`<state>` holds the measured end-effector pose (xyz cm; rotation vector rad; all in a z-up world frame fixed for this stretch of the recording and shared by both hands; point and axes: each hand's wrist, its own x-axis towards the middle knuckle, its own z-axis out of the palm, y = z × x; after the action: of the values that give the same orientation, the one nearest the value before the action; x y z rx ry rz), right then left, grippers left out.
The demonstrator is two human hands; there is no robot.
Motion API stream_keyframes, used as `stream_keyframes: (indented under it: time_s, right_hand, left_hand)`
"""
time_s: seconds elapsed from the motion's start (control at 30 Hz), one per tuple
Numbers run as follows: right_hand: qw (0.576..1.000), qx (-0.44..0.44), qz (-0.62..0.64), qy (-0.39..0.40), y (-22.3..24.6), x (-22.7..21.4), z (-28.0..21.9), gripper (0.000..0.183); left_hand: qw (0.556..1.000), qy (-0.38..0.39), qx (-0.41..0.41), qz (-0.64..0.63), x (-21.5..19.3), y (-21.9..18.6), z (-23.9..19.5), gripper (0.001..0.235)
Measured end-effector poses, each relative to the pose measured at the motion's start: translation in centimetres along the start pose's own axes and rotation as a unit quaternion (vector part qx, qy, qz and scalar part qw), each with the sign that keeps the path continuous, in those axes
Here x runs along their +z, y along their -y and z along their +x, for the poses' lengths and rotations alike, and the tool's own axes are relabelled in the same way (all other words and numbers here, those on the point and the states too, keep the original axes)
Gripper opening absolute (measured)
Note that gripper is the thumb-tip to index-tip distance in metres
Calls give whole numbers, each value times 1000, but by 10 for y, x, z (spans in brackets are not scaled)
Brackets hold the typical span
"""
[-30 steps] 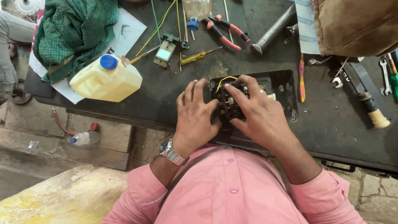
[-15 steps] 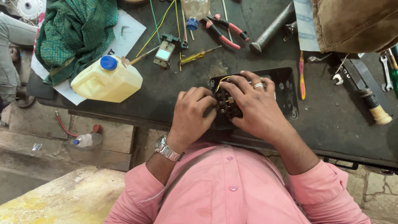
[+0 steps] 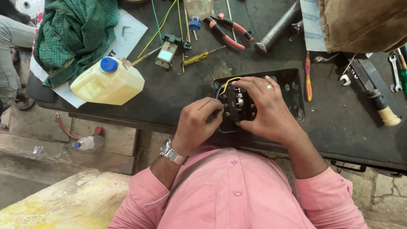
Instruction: The person works on an electrical component, likely a starter solenoid, using a screwdriver to tighten or adjust internal connections. They handle the component and wires, occasionally reaching for tools on the workbench.
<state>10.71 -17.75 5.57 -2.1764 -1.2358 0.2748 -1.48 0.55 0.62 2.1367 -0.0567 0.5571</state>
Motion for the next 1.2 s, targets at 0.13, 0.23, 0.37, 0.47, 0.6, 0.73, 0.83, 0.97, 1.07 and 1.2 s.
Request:
stream_keyframes:
  time_s: [0.13,0.23,0.37,0.47,0.6,0.73,0.83,0.97,1.07,1.2]
  right_hand:
    - [999,-45,3,0,2,-4,2,80]
    - [998,-60,31,0,6,-9,3,79]
    - [992,-35,123,13,10,-21,6,82]
    - [984,-31,174,12,8,-34,3,86]
    - [966,-51,253,-27,3,-52,-4,89]
    - [957,-45,270,-96,-5,-80,-20,91]
    - [958,-32,244,-145,-11,-98,-31,89]
    - [977,5,123,-173,-16,-111,-43,83]
    - [986,29,17,-166,-20,-116,-49,88]
    - [986,75,6,-151,-25,-116,-62,91]
  left_hand:
    - [999,-39,18,-1,-5,-5,2,17]
    - [998,-56,5,-7,-9,-8,6,16]
    - [996,-87,-13,-28,-12,-7,18,15]
    - [991,-108,-42,-65,-12,-4,24,15]
    - [986,-127,-55,-89,-12,-3,29,15]
    - [987,-128,-58,-73,-10,-7,28,14]
    - [987,-133,-49,-75,-10,-10,26,13]
    - [988,-124,-53,-77,-9,-11,24,12]
    - [987,-115,-59,-95,-9,-12,22,11]
    - [992,-98,-46,-59,-8,-14,22,13]
